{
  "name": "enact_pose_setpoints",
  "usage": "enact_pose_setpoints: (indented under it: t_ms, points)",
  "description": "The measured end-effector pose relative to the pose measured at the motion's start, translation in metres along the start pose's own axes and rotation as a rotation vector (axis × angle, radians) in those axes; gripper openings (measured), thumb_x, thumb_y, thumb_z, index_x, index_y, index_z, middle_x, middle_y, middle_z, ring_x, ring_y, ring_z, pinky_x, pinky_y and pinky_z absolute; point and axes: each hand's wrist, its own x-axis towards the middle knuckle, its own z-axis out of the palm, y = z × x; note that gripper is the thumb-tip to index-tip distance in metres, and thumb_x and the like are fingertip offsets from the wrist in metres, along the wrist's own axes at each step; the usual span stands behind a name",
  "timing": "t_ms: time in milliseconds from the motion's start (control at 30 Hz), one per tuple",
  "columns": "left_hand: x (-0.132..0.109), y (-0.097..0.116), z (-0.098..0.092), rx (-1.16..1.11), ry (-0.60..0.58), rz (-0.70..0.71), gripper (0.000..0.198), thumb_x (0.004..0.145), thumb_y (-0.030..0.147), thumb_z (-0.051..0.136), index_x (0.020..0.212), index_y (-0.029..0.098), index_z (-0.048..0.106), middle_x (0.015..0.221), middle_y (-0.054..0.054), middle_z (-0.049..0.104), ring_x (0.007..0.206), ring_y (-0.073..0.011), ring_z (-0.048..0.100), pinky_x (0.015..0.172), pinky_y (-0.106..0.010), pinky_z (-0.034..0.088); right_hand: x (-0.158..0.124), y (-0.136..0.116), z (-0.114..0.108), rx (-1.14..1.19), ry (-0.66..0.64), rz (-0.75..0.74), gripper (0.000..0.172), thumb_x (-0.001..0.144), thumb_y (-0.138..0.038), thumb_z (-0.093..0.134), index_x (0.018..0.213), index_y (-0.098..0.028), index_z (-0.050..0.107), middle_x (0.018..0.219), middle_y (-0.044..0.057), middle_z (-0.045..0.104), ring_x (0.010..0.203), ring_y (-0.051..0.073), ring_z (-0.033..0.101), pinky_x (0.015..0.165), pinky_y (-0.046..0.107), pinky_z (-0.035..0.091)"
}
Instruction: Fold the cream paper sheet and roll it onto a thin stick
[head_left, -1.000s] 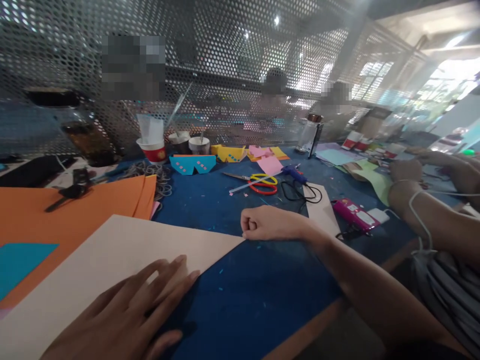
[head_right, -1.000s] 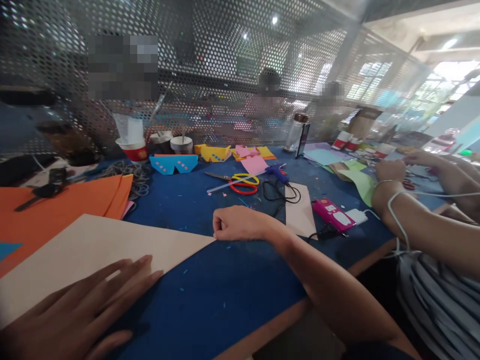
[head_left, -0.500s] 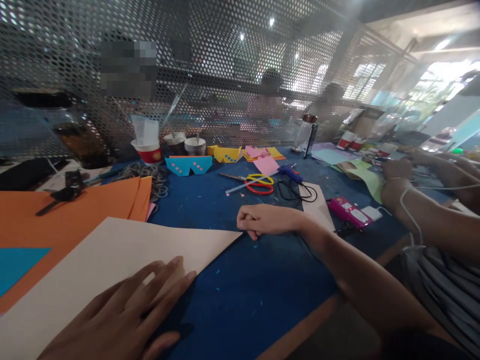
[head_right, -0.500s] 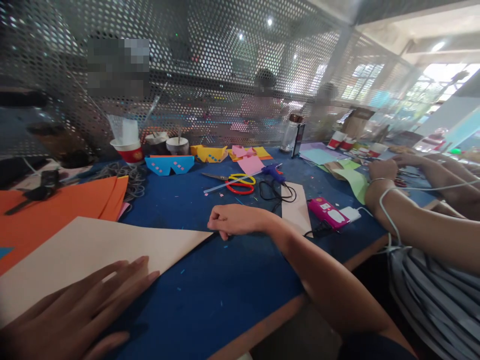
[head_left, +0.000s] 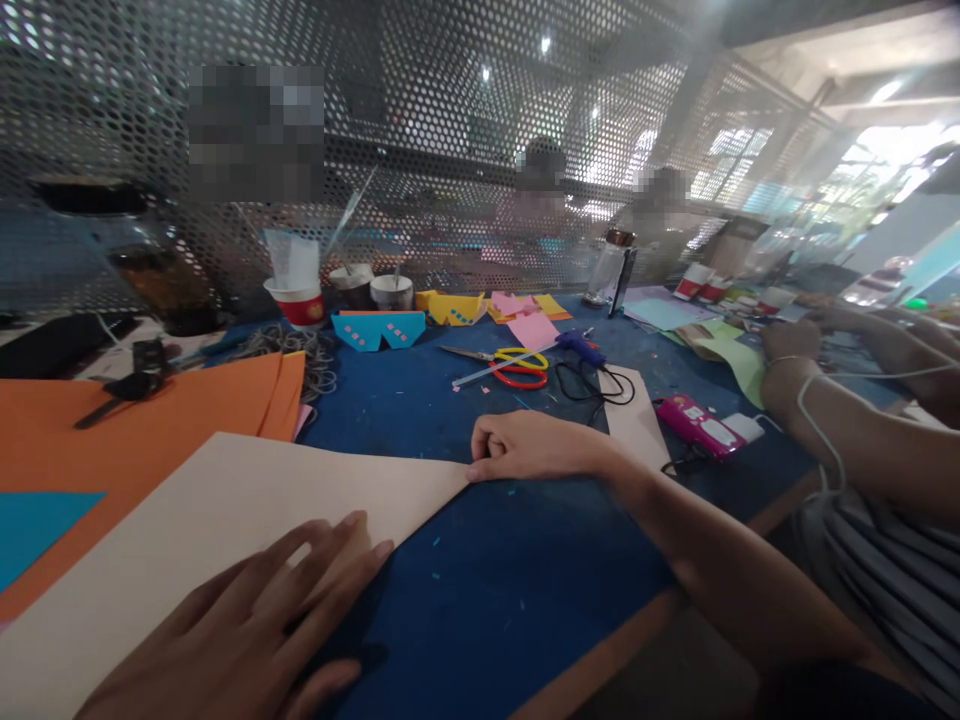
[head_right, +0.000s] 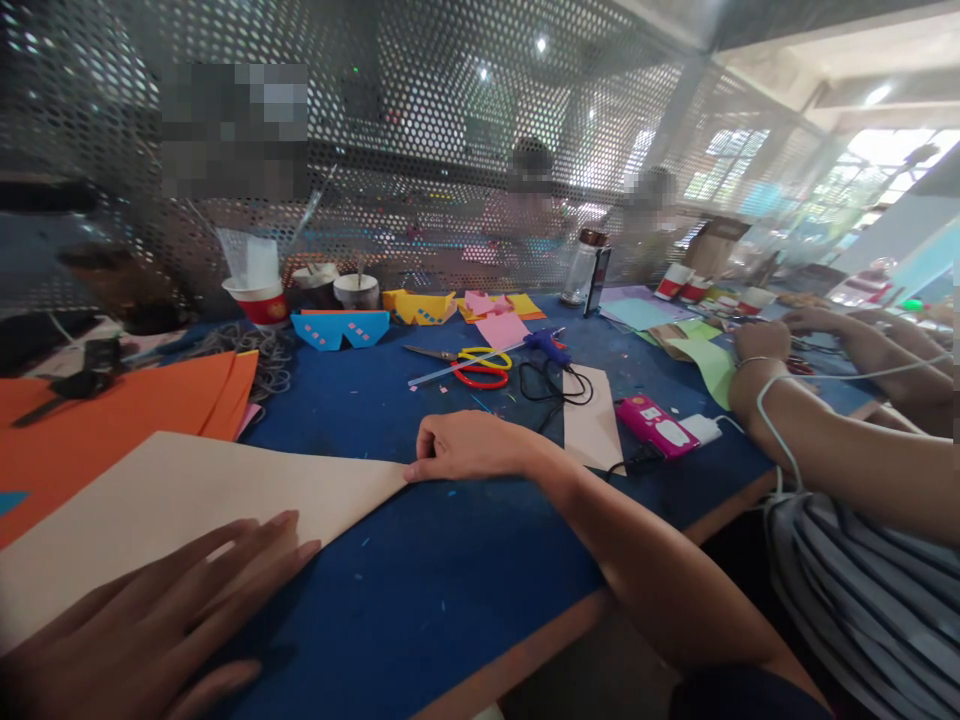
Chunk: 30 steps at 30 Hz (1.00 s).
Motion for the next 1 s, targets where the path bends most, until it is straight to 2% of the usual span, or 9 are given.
enact_pose_setpoints:
  t_ms: [233, 333, 467, 567, 633, 767, 900, 1000]
  points:
    - [0.0, 0.002, -0.004, 0.024, -0.023, 0.005, 0.074, 0.11, 0.067, 0.052, 0.176, 0.057, 0.021, 0.174, 0.007, 0.054, 0.148, -0.0366, 0.063, 0.108, -0.057, 0.056, 0.0, -0.007, 0.008, -0.042, 0.068, 0.024, 0.046, 0.097, -0.066, 0.076, 0.107, -0.022, 0.068, 0.095, 0.003, 0.076, 0.083, 0.02, 0.066, 0.07, 0.031, 0.038]
    - [0.0, 0.005, -0.005, 0.024, -0.013, -0.002, 0.073, 0.11, 0.068, 0.049, 0.176, 0.055, 0.02, 0.174, 0.006, 0.055, 0.148, -0.0373, 0.062, 0.109, -0.059, 0.055, 0.0, -0.01, 0.015, -0.047, 0.131, 0.001, 0.048, 0.095, -0.065, 0.078, 0.112, -0.022, 0.068, 0.106, 0.005, 0.076, 0.09, 0.022, 0.068, 0.074, 0.031, 0.042]
    - [0.001, 0.007, -0.007, 0.016, -0.007, 0.002, 0.07, 0.112, 0.069, 0.045, 0.176, 0.055, 0.022, 0.172, 0.007, 0.056, 0.148, -0.0366, 0.062, 0.109, -0.057, 0.052, 0.002, -0.013, 0.03, -0.023, 0.254, -0.123, 0.06, 0.093, -0.064, 0.083, 0.13, -0.02, 0.066, 0.134, 0.012, 0.07, 0.119, 0.03, 0.068, 0.098, 0.041, 0.052]
    - [0.004, 0.008, -0.009, 0.026, 0.01, 0.015, 0.068, 0.113, 0.069, 0.042, 0.176, 0.054, 0.023, 0.172, 0.007, 0.056, 0.147, -0.0356, 0.063, 0.108, -0.054, 0.05, 0.006, -0.019, 0.044, -0.034, 0.306, -0.191, 0.075, 0.092, -0.059, 0.087, 0.15, -0.021, 0.058, 0.155, 0.017, 0.06, 0.145, 0.036, 0.056, 0.119, 0.056, 0.046]
    - [0.006, 0.009, -0.011, 0.037, 0.031, 0.031, 0.067, 0.114, 0.068, 0.04, 0.177, 0.052, 0.023, 0.173, 0.007, 0.056, 0.146, -0.0347, 0.062, 0.109, -0.053, 0.047, 0.008, -0.023, 0.053, -0.06, 0.34, -0.231, 0.085, 0.091, -0.056, 0.089, 0.159, -0.022, 0.051, 0.164, 0.019, 0.054, 0.155, 0.038, 0.048, 0.126, 0.063, 0.041]
    - [0.008, 0.011, -0.012, 0.05, 0.064, 0.042, 0.065, 0.115, 0.066, 0.035, 0.177, 0.049, 0.025, 0.171, 0.006, 0.058, 0.143, -0.0331, 0.063, 0.108, -0.051, 0.043, 0.012, -0.027, 0.069, -0.117, 0.396, -0.281, 0.094, 0.09, -0.055, 0.089, 0.165, -0.021, 0.044, 0.167, 0.019, 0.051, 0.155, 0.038, 0.048, 0.127, 0.064, 0.041]
    - [0.011, 0.012, -0.011, 0.049, 0.113, 0.066, 0.064, 0.116, 0.065, 0.031, 0.178, 0.047, 0.025, 0.167, 0.004, 0.064, 0.138, -0.0338, 0.064, 0.105, -0.051, 0.042, 0.013, -0.029, 0.078, -0.169, 0.429, -0.273, 0.093, 0.092, -0.054, 0.086, 0.166, -0.018, 0.043, 0.166, 0.019, 0.053, 0.152, 0.038, 0.05, 0.124, 0.063, 0.044]
    - [0.013, 0.013, -0.011, 0.037, 0.128, 0.068, 0.066, 0.116, 0.065, 0.032, 0.178, 0.045, 0.024, 0.166, 0.002, 0.065, 0.138, -0.0353, 0.064, 0.104, -0.051, 0.042, 0.015, -0.031, 0.081, -0.175, 0.461, -0.258, 0.093, 0.092, -0.06, 0.083, 0.165, -0.017, 0.045, 0.164, 0.019, 0.056, 0.151, 0.039, 0.051, 0.122, 0.063, 0.045]
